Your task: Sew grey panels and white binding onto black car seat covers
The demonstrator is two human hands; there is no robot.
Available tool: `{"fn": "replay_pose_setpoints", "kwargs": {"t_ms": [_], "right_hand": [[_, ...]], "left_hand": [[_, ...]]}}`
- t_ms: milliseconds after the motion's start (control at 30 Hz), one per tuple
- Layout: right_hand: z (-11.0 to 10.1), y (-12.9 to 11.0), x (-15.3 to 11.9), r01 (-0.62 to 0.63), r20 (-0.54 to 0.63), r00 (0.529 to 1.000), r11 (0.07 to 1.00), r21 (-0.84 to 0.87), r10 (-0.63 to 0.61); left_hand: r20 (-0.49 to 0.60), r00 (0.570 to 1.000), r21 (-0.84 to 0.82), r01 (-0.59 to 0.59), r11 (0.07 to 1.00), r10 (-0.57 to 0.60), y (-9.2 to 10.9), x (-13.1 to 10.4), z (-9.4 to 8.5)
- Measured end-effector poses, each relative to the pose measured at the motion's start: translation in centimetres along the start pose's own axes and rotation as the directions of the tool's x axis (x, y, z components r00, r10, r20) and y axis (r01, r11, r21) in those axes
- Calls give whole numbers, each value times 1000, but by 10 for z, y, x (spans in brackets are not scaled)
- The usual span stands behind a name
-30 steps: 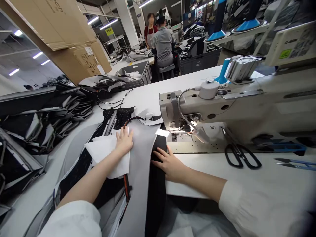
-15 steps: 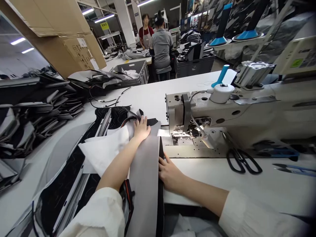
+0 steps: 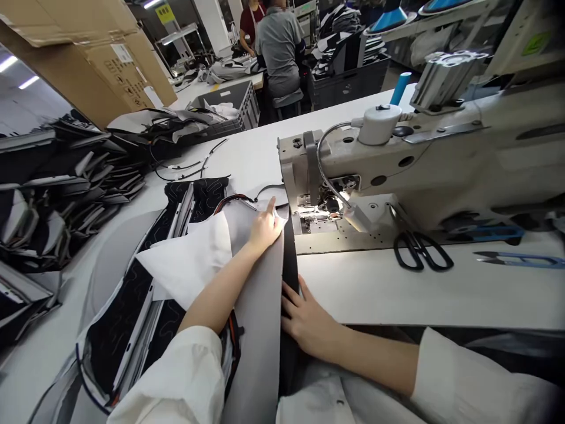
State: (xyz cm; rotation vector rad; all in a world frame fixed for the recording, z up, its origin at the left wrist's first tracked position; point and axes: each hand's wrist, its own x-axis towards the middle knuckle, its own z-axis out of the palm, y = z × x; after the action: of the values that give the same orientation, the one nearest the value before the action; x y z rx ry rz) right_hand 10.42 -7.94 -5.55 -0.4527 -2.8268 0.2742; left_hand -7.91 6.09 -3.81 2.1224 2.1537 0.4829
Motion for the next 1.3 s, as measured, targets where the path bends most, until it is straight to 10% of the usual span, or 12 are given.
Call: {"fn": "replay_pose_setpoints", "kwargs": {"t_ms": [367, 733, 1300], "right_hand": [[-15, 40, 9, -94, 14, 996, 996, 0, 93], [4, 2, -22, -165, -180, 972, 984, -60, 152], [8, -17, -31, -171, -249, 956, 984, -51, 153]], "left_hand": [[8, 991, 218, -132, 967, 134, -6, -3, -2], [127, 960, 107, -264, 959, 250, 38, -52, -3], [92, 967, 98, -247, 964, 239, 48, -59, 4]]}}
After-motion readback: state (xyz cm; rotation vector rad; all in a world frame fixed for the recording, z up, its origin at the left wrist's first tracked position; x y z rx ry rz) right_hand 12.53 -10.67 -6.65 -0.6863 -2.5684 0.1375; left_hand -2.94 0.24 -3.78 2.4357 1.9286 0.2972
